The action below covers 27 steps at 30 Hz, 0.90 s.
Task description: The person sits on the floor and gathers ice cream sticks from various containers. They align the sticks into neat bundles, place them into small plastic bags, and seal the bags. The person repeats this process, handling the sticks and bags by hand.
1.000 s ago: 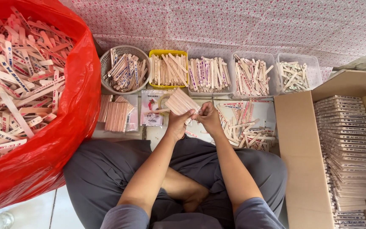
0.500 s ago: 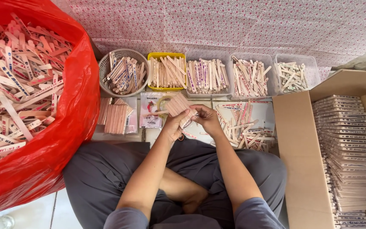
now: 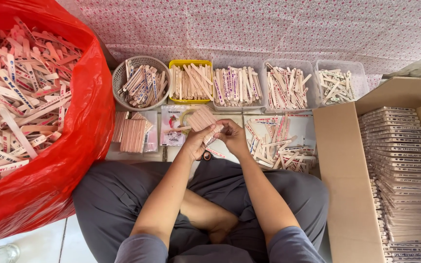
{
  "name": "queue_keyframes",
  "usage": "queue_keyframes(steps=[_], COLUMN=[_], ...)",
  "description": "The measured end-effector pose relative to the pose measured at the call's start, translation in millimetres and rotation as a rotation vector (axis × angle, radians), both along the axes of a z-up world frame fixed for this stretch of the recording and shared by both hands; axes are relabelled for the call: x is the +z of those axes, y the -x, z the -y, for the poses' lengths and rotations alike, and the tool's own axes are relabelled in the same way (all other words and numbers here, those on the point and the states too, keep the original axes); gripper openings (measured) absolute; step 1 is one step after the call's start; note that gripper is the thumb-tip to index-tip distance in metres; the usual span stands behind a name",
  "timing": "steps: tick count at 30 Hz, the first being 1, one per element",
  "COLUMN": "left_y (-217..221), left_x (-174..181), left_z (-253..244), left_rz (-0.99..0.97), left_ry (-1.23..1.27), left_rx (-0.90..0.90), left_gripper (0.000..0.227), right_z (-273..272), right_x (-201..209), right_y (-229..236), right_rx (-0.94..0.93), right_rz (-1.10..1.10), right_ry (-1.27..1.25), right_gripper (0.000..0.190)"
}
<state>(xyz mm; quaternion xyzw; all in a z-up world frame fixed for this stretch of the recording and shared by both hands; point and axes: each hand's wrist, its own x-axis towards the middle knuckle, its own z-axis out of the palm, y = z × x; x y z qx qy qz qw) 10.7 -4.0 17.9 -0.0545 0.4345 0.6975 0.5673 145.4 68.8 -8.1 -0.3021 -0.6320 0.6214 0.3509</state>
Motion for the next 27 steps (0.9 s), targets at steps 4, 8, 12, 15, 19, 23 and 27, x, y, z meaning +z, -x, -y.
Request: queue_keyframes(steps=[4,8,12,15,19,23,27], left_y=[2,15,45,70,85,92,82], left_x=[-1,-9,12,14,12,-4,34], left_z=[-1,-4,-3,-2,18,30,43], left_rz=[-0.015,-0.136,-0.241,-0.231,-0.321,-0.268,-0.255], left_ry=[0.026,0.100,0.210,0.227,0.229,0.254,0.265], left_rx=[0.032,-0.132,-0.295,-0.335,-0.376,-0.274,-0.192], left_gripper=[0.054,0.067,0.070,0.055,0.059,0.062,0.069], right_z=[0,5,1,6,17,-11,-51], right_x=[50,63,39,40,54,60,31], right_y=[-9,-3,3,9,20,56,130], right_rx=[0.143,0.050,-0.025,-0.026,0.028,0.041,0.063], right_rz=[-0.002,-0.029,-0.141,-0.169,-0.089,0.340,0.486], right_ry=[0.094,0.145,0.371,0.423,0.378,-0.013,-0.451], right_gripper=[0.049,0.033,0.025,0.026,0.026,0.033,0.019])
